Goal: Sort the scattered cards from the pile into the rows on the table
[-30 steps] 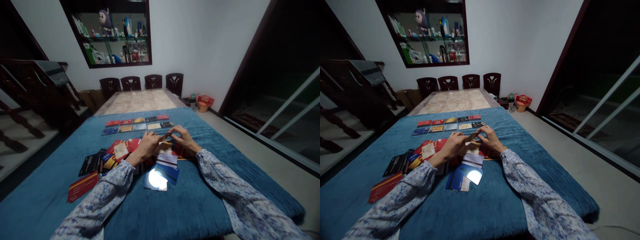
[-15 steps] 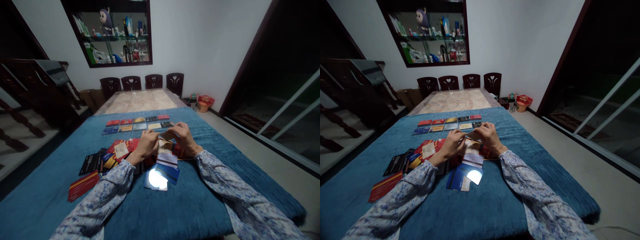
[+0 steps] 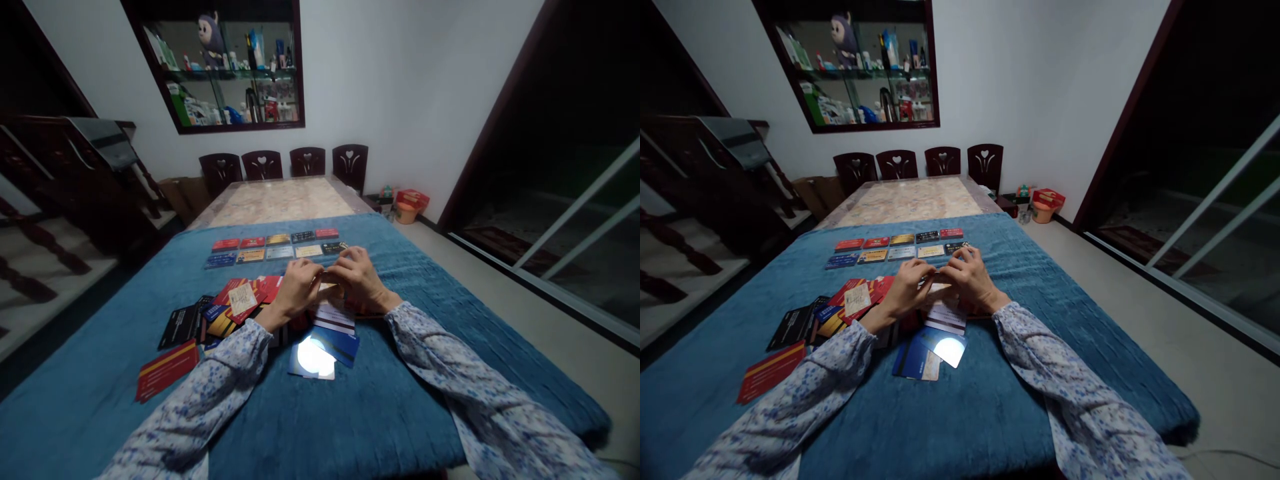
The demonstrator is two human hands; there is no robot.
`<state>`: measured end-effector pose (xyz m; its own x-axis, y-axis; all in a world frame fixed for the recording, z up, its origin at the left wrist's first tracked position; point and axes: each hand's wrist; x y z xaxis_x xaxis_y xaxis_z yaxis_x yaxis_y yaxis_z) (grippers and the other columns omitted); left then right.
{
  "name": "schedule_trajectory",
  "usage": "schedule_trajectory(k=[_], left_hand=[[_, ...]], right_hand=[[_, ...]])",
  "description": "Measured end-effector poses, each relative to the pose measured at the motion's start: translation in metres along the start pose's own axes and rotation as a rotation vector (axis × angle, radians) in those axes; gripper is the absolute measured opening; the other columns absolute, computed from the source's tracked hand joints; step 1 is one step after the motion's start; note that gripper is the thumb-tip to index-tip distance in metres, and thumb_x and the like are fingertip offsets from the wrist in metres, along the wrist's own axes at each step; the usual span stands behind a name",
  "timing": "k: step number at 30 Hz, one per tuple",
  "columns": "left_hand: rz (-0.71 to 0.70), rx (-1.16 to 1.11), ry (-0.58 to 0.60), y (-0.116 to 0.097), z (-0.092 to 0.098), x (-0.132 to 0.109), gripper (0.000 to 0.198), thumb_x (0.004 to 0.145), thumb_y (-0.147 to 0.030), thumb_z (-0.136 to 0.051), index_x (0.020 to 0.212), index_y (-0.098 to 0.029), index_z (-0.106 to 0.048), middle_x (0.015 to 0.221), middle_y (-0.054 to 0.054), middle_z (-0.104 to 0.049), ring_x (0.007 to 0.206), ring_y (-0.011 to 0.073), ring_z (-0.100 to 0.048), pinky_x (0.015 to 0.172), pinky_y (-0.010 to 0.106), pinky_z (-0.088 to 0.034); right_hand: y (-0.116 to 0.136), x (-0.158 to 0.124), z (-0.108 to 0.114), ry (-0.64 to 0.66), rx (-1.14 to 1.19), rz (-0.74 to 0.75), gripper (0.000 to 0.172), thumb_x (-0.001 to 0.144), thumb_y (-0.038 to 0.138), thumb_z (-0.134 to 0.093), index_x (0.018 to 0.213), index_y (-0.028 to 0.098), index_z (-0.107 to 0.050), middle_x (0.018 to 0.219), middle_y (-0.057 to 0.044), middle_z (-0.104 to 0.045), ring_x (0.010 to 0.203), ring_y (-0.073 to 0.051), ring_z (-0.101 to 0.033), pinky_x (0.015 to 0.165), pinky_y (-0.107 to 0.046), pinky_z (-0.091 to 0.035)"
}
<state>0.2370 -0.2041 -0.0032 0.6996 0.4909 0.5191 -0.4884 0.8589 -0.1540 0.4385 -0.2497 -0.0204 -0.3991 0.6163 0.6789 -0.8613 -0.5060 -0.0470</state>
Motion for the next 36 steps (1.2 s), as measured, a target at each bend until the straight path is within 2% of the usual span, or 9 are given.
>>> schedule_trajectory(k=[5, 10, 17, 21, 27, 36], left_hand=[[0.042, 0.017, 0.037, 0.004, -0.001, -0.001, 0.016, 0.092, -0.012, -0.052, 0.095, -0.018, -0.067, 0.094, 0.008, -0.071, 0.099, 0.0238, -0.061, 0.089, 0.039, -0.046], [0.114, 0.009, 0.06, 0.005, 0.004, -0.001, 0.018, 0.09, -0.01, -0.051, 0.097, -0.018, -0.065, 0.095, 0.008, -0.069, 0.096, 0.023, -0.061, 0.087, 0.038, -0.046], [0.169, -0.023, 0.077, 0.008, 0.003, -0.003, 0.025, 0.089, -0.011, -0.05, 0.109, -0.018, -0.063, 0.095, 0.007, -0.069, 0.094, 0.0225, -0.062, 0.085, 0.036, -0.047], [0.171, -0.001, 0.101, 0.008, 0.002, -0.004, 0.03, 0.088, -0.01, -0.05, 0.113, -0.018, -0.062, 0.095, 0.007, -0.069, 0.094, 0.0232, -0.062, 0.085, 0.037, -0.047], [0.153, 0.061, 0.118, 0.011, -0.004, -0.006, 0.035, 0.084, -0.006, -0.048, 0.114, -0.019, -0.06, 0.098, 0.007, -0.07, 0.096, 0.0237, -0.061, 0.086, 0.037, -0.045], [0.2, 0.17, 0.184, 0.004, -0.007, -0.008, 0.033, 0.085, -0.008, -0.048, 0.116, -0.019, -0.053, 0.104, 0.01, -0.07, 0.098, 0.027, -0.062, 0.086, 0.04, -0.04]], right_hand=[[-0.004, -0.005, -0.005, 0.014, 0.003, -0.017, 0.025, 0.101, 0.033, -0.05, 0.1, 0.024, -0.074, 0.088, -0.006, -0.072, 0.098, -0.024, -0.051, 0.095, -0.044, -0.031], [-0.014, -0.015, -0.01, 0.057, 0.032, -0.08, 0.026, 0.1, 0.026, -0.048, 0.107, 0.022, -0.072, 0.094, -0.008, -0.073, 0.096, -0.024, -0.051, 0.089, -0.042, -0.033], [-0.012, -0.016, -0.011, 0.046, 0.037, -0.135, 0.022, 0.099, 0.024, -0.052, 0.112, 0.019, -0.069, 0.094, -0.01, -0.073, 0.091, -0.024, -0.052, 0.086, -0.038, -0.033], [-0.01, -0.016, -0.013, 0.091, 0.011, -0.143, 0.023, 0.098, 0.022, -0.054, 0.115, 0.021, -0.068, 0.097, -0.009, -0.073, 0.092, -0.025, -0.052, 0.085, -0.039, -0.033], [-0.008, -0.02, -0.016, 0.158, -0.06, -0.167, 0.034, 0.092, 0.023, -0.063, 0.127, 0.023, -0.065, 0.101, -0.01, -0.071, 0.096, -0.027, -0.052, 0.085, -0.039, -0.033], [-0.006, -0.022, -0.02, 0.186, -0.092, -0.17, 0.045, 0.09, 0.019, -0.062, 0.135, 0.022, -0.059, 0.102, -0.011, -0.07, 0.097, -0.026, -0.054, 0.089, -0.041, -0.034]])
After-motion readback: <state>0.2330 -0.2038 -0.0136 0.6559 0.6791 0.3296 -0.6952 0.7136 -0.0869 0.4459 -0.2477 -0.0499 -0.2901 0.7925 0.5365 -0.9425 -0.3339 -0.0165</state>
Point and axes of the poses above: each hand's wrist, its own x-axis towards the middle knuckle, its own z-axis out of the back of the hand, y = z × x
